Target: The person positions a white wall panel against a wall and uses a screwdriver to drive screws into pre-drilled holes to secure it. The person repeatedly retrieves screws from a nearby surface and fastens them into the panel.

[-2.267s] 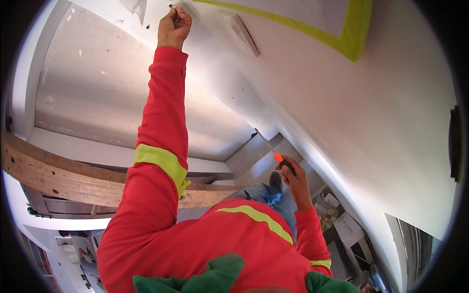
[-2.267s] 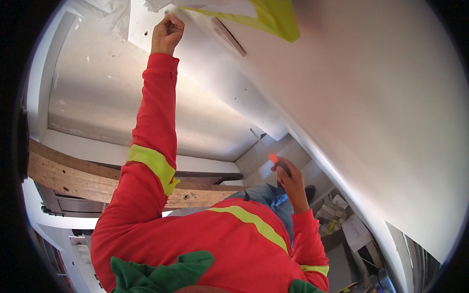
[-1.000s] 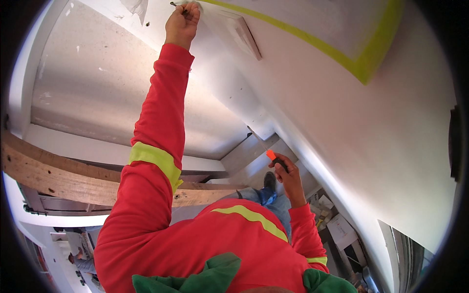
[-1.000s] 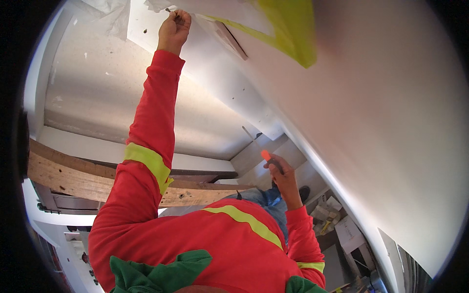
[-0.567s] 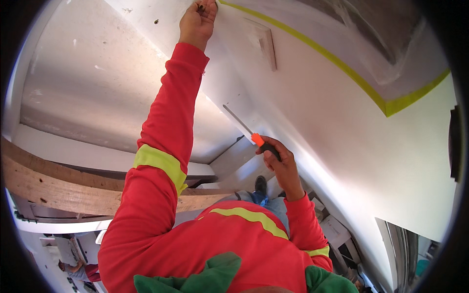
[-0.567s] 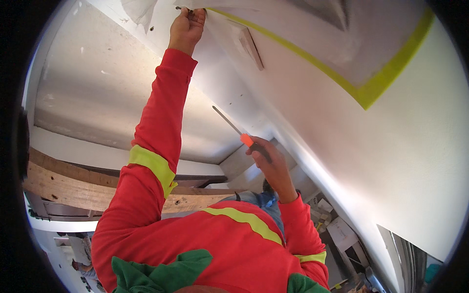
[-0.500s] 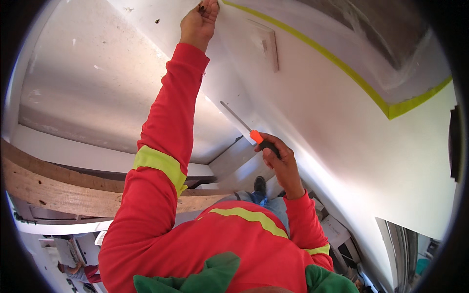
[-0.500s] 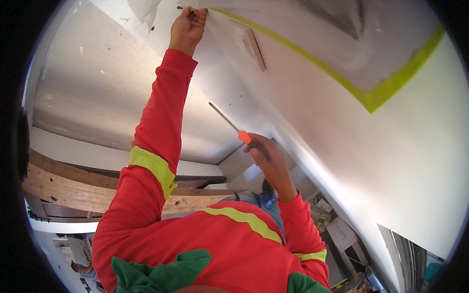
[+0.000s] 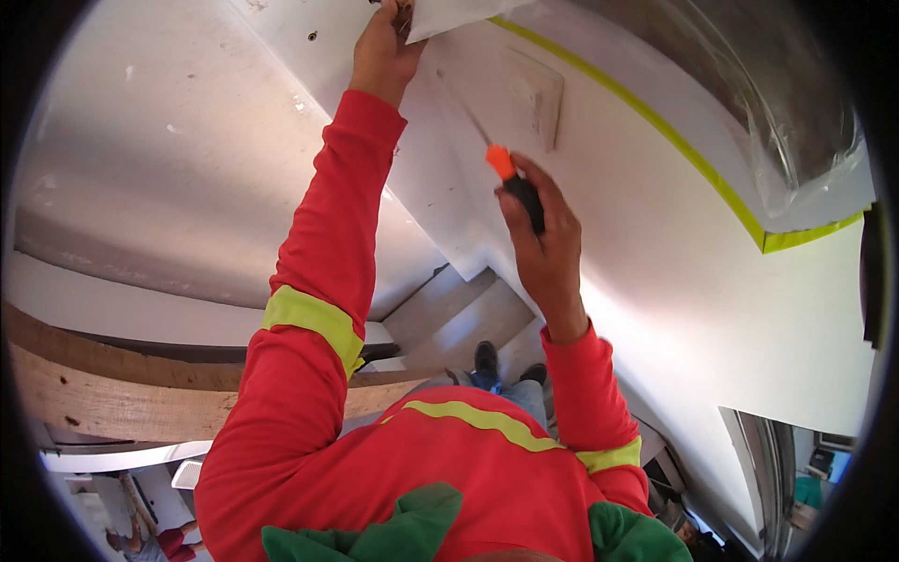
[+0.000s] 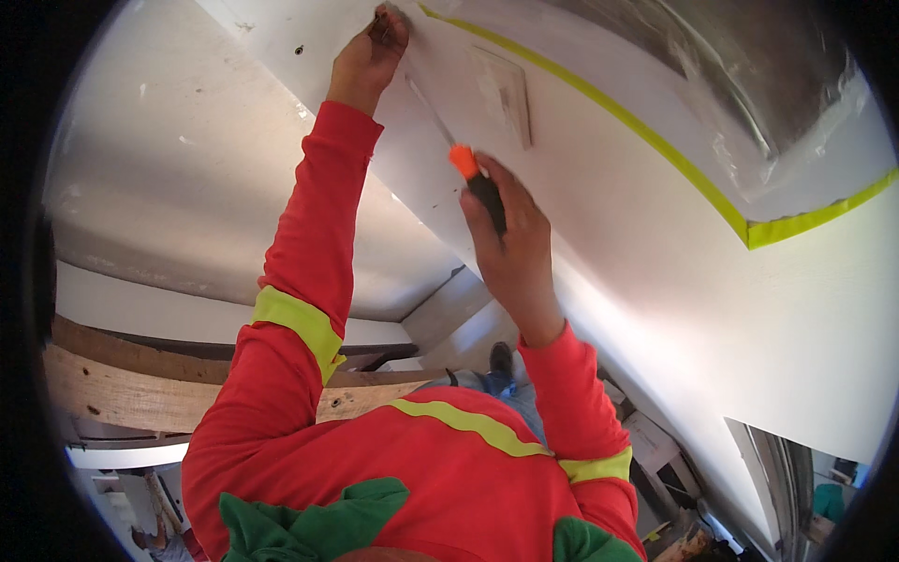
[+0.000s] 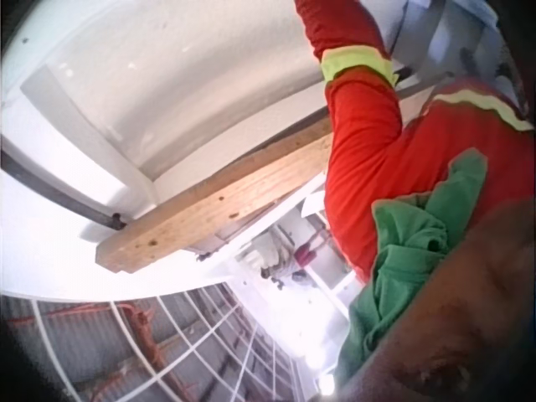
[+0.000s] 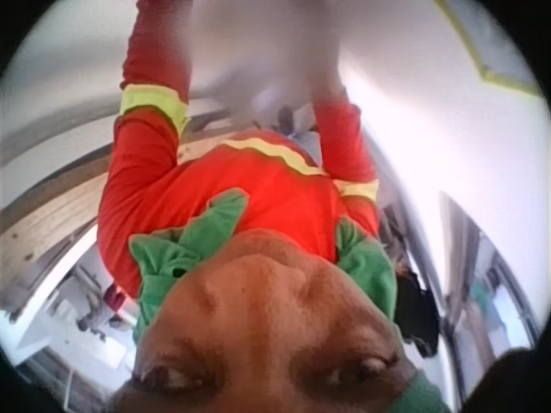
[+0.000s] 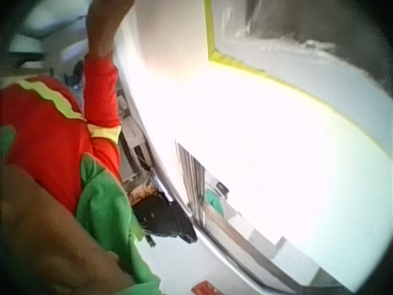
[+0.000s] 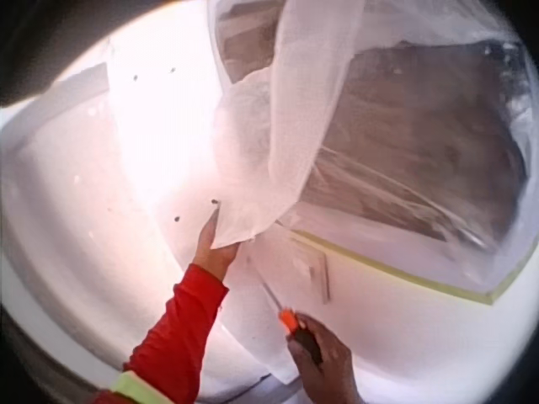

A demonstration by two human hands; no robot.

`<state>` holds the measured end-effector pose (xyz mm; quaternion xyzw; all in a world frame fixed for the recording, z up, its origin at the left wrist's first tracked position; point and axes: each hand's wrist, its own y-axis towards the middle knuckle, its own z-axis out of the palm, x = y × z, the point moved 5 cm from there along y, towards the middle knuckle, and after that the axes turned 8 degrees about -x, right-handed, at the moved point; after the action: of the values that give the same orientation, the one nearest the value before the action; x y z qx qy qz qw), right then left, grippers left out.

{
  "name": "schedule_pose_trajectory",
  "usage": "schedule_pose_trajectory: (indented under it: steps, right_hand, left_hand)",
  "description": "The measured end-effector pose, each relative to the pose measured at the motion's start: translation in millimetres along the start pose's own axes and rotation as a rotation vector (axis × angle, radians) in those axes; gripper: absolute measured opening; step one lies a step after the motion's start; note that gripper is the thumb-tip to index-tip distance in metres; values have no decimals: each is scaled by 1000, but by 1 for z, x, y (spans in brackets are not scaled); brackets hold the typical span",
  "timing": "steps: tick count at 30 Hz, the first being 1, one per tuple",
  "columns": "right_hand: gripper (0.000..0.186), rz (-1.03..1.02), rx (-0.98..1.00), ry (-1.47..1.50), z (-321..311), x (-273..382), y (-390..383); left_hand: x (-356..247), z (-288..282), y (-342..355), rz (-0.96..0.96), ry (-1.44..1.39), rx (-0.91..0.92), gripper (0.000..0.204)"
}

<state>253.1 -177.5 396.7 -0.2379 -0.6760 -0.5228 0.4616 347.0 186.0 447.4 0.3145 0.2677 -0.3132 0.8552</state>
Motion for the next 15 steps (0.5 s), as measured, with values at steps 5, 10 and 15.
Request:
schedule_pose_trajectory:
  steps: [5,10,15]
  right_hand:
    - [38,-306,-70,-135,41,34,62]
    - [37,-333,-61,-307,52,35,84]
    - [35,-310,-49,-392,54,44,92]
  left_hand:
    - [-19,-24,30,-24,82,-249,24]
    - [-16,6,-2,-171,14,-215,26]
    - [-20,30,-17,-156,61,-192,27]
